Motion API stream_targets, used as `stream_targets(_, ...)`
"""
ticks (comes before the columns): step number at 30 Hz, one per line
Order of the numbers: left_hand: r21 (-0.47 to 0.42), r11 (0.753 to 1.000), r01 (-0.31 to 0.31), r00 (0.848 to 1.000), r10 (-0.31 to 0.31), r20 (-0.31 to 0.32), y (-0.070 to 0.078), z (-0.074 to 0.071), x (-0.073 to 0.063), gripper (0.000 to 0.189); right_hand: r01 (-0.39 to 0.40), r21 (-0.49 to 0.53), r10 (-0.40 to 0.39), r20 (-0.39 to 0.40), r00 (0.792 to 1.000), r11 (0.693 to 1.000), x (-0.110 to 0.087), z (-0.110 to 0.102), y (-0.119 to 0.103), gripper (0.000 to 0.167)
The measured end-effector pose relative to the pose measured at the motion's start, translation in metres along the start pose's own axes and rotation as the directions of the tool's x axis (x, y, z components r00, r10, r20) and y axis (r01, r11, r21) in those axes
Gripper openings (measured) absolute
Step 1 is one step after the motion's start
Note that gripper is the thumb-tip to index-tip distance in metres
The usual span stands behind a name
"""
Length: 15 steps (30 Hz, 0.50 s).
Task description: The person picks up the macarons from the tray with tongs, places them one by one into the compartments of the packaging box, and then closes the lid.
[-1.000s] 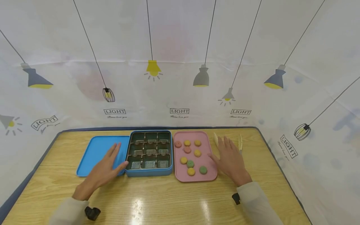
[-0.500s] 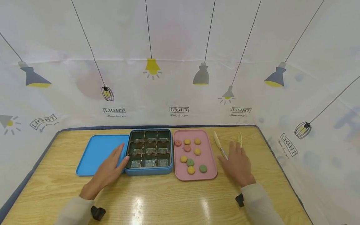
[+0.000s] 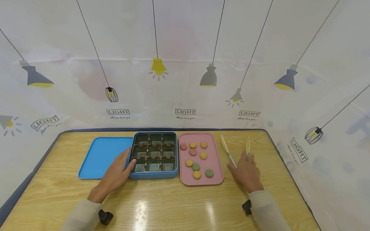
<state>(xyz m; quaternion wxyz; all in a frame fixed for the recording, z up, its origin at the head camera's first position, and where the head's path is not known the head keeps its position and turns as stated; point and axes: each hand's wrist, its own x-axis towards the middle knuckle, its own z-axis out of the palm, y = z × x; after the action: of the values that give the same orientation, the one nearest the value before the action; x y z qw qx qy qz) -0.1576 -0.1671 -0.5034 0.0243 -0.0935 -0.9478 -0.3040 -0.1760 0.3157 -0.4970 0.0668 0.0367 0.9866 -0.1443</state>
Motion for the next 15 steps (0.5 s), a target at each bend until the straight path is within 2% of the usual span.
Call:
stream_targets(4, -0.037, 0.999, 0.022, 1.000, -0.021, 0.004, 0.000, 0.004, 0.001, 0.067, -0.032, 0.004, 0.032, 0.007, 0.999, 0.999, -0.002, 0.002, 0.001, 0.101)
stream_targets(9, -0.049, 0.998, 0.039, 0.999, -0.040, -0.012, 0.001, 0.012, 0.002, 0.066, -0.046, 0.008, 0.046, -0.048, 0.998, 0.999, 0.000, 0.003, 0.004, 0.087)
stream_targets(15, -0.044, 0.997, 0.068, 0.997, -0.069, -0.024, 0.003, 0.016, 0.001, 0.063, -0.033, -0.011, 0.032, -0.078, 0.996, 0.999, 0.002, 0.007, 0.005, 0.089)
